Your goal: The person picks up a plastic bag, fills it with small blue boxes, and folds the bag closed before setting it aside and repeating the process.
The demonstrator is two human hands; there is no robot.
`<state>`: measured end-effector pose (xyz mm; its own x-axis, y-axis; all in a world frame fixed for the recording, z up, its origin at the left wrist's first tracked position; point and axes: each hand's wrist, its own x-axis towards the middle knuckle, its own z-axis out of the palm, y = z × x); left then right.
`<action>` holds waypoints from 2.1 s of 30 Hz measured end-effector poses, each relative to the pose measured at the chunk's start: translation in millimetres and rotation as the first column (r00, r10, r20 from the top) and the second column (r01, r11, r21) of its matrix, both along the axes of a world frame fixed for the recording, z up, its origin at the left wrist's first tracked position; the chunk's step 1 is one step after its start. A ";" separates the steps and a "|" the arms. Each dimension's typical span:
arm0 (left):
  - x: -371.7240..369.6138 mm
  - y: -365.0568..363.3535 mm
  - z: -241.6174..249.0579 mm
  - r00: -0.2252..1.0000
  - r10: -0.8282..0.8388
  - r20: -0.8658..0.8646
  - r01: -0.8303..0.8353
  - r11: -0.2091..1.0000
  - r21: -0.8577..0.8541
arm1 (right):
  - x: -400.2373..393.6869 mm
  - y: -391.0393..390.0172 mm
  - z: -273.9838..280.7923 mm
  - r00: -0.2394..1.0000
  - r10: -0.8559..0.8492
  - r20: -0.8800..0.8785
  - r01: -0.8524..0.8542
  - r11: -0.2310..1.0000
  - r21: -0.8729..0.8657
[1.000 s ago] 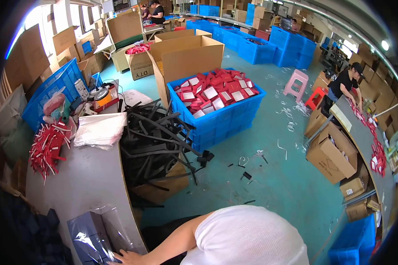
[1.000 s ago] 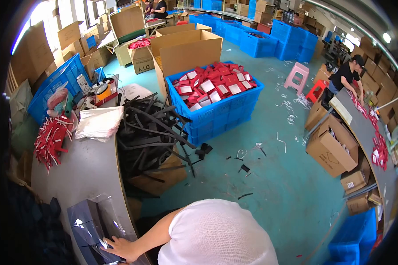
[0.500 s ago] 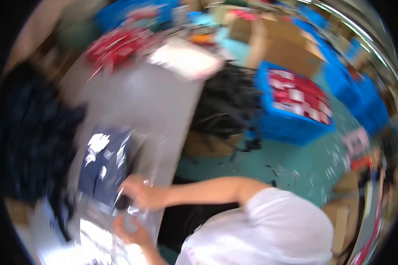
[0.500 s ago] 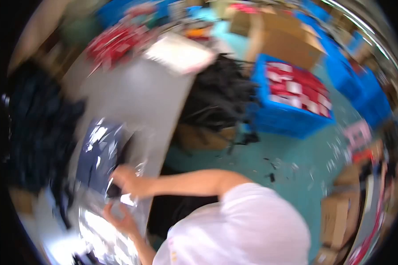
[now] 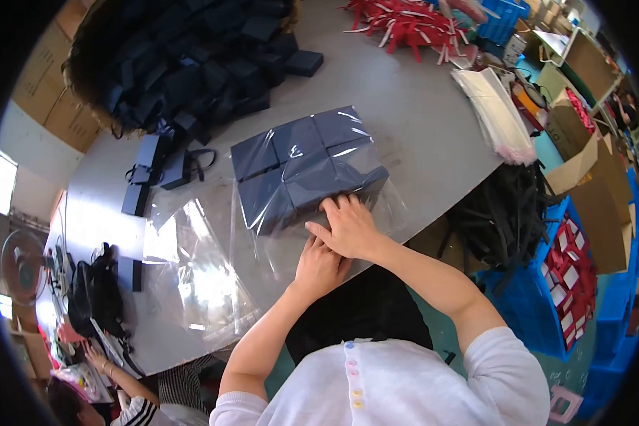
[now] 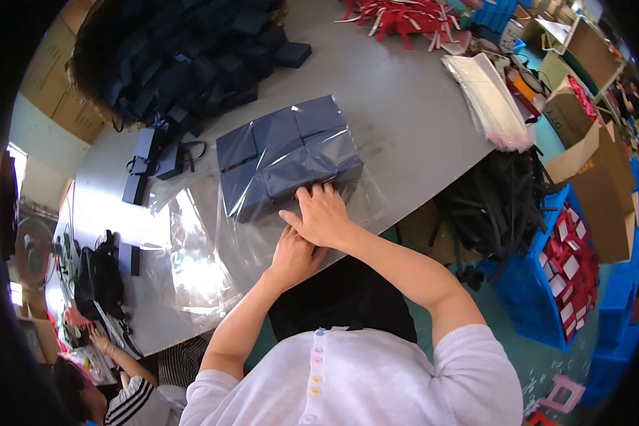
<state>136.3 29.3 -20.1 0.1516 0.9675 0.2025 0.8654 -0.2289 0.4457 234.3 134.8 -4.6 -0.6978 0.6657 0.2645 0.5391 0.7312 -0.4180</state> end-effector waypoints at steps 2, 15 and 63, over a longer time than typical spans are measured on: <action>-2.4 -1.3 -2.8 1.000 0.010 -0.014 -0.011 1.000 -0.024 | -1.6 -2.7 8.1 0.999 0.007 0.037 -0.005 0.999 -0.049; 21.8 -15.9 -18.4 0.966 0.225 -0.128 -0.210 0.970 0.124 | -43.1 -41.0 34.7 0.985 0.172 -0.021 -0.173 0.972 -0.156; -152.6 -41.0 37.4 0.955 -0.100 -0.280 0.150 0.975 0.165 | 120.2 134.7 16.4 0.828 0.554 -0.085 -0.544 0.831 0.117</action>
<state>-16.2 -11.7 17.3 0.3422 0.8874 0.3090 0.9061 -0.3987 0.1413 354.5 269.5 11.8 -0.9041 0.1532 0.3989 -0.0075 0.9277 -0.3733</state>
